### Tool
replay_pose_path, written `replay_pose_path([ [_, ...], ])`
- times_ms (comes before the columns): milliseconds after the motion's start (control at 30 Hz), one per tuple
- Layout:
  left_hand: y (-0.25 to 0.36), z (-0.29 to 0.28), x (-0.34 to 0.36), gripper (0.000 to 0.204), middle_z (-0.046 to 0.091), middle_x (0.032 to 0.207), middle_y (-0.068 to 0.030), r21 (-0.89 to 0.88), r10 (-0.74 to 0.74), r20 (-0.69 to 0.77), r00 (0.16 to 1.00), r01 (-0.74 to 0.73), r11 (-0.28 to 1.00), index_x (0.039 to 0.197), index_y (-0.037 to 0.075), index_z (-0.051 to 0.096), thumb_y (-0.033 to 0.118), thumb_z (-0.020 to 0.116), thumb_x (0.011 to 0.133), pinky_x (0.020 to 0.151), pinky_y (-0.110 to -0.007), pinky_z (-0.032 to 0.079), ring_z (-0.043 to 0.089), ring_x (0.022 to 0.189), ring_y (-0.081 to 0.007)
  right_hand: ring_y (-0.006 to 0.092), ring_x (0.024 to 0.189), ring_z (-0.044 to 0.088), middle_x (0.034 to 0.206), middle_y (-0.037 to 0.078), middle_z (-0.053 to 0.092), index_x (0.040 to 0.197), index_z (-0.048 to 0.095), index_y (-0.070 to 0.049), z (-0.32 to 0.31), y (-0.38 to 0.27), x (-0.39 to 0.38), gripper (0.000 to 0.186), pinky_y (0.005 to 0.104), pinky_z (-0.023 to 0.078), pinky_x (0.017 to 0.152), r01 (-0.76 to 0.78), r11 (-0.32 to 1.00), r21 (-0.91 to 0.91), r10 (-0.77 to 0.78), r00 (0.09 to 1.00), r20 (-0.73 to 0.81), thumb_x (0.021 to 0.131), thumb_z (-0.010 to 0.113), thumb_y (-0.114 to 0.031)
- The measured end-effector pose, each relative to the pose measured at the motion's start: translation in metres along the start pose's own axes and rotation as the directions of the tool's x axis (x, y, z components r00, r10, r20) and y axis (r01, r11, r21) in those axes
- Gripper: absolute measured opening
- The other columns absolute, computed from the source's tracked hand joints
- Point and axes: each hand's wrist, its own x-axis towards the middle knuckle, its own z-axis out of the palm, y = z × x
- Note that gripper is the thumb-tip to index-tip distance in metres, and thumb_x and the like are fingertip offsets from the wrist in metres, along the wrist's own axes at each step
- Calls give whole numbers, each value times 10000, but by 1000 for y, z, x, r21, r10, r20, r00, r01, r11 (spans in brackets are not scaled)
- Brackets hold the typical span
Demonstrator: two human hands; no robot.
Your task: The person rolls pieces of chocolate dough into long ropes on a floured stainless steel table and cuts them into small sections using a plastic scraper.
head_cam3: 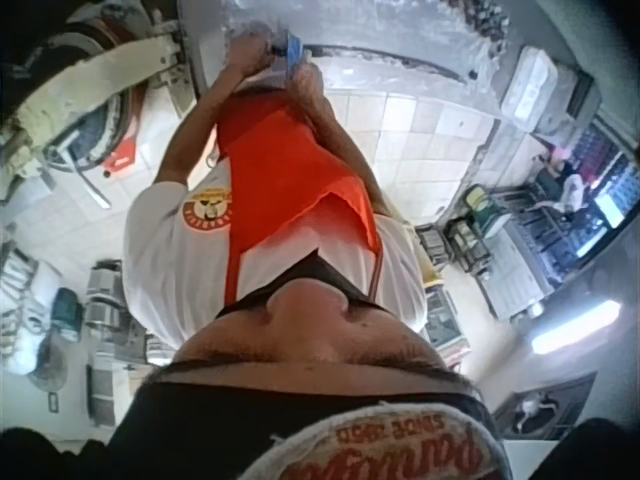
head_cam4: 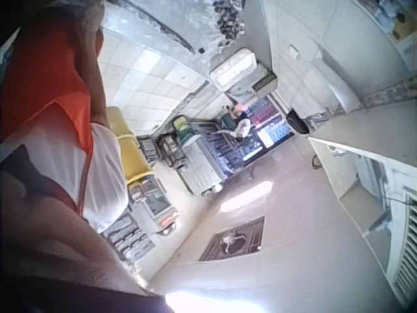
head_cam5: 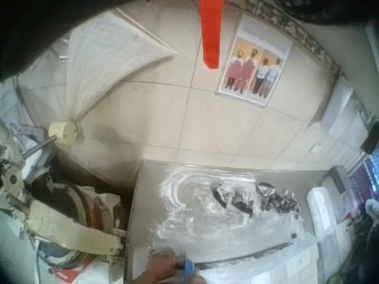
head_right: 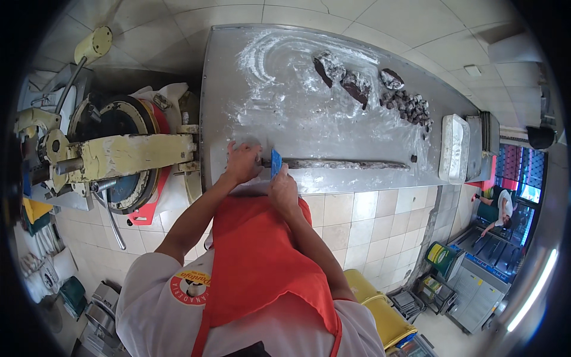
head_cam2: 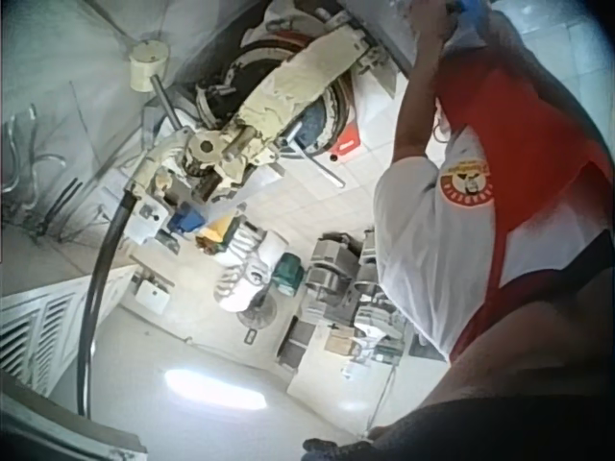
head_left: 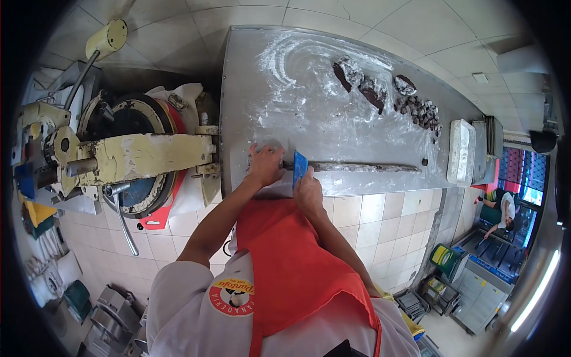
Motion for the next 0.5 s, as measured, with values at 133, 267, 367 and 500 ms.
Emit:
replay_pose_path([
  [133,10,8,2,444,674,991,-39,2,70,-74,995,-70,998,1134,193,694,362,799,737,1082,-617,262,538,1174,-238,499,805,669,848,359,651,1310,336,239,4,5,-1,554,553,549,735,-15,988,-151,25,998,64,896,516,-82],
  [267,4,29,3,445,687,1061,-18,-17,110,-206,972,-116,993,1141,215,691,406,795,753,1090,-602,250,559,1145,-230,502,827,671,848,360,653,1304,360,210,-2,9,4,522,552,553,752,24,997,-77,-17,995,98,903,507,-90],
  [367,20,0,6,410,682,1059,-14,14,49,138,989,-51,999,1108,203,710,387,798,752,1089,-579,263,557,1150,-221,525,765,654,814,373,641,1301,377,225,-13,16,0,528,587,531,707,-43,998,39,42,999,31,916,519,-107],
  [500,30,13,8,412,651,966,-23,-54,56,-68,996,-59,997,1078,202,699,354,809,711,1083,-578,265,566,1126,-225,527,828,661,860,366,654,1221,406,129,-12,21,-5,392,579,538,764,-85,993,-88,88,995,35,924,478,-118],
])
